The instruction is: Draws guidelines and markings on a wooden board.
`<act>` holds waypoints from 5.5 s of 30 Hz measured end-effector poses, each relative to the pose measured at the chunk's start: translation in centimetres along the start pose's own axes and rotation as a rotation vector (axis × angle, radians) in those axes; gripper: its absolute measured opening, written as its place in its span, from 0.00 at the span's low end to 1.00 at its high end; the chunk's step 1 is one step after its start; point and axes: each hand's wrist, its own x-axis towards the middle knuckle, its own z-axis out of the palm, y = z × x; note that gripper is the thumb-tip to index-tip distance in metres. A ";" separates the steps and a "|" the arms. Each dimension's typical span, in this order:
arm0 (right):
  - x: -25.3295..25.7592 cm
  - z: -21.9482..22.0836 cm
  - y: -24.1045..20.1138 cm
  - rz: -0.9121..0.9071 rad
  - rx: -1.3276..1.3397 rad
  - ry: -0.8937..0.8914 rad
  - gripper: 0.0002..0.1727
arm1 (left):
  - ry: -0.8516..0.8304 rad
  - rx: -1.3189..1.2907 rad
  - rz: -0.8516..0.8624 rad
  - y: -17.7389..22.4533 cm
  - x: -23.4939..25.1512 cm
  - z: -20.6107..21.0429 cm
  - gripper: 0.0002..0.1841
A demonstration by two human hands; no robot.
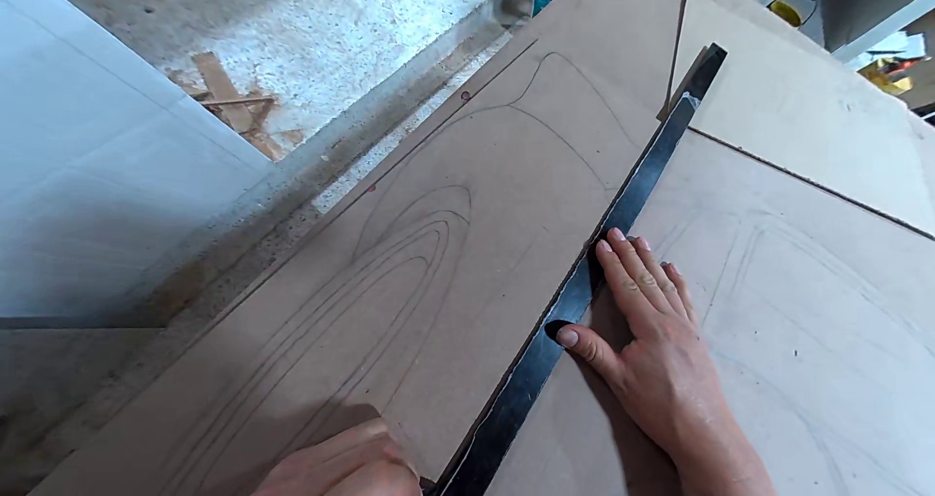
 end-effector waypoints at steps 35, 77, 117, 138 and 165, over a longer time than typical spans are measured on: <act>-0.2 0.0 0.0 0.002 0.058 0.049 0.55 | -0.027 0.008 -0.010 0.2 0.1 -0.2 0.07; 0.1 -0.4 -0.1 -0.008 0.107 0.006 0.54 | 0.140 0.195 -0.219 1.9 2.4 1.4 0.07; -0.1 -1.7 2.2 -0.099 0.175 -0.079 0.55 | 0.417 0.159 -0.099 1.8 -2.1 3.9 0.01; 0.4 -1.2 1.4 -0.059 0.086 -0.052 0.54 | 0.343 0.117 -0.066 1.2 -2.3 3.7 0.03; 0.2 -0.6 1.4 -0.065 0.036 -0.050 0.52 | 0.237 0.052 -0.071 1.1 -2.0 2.9 0.06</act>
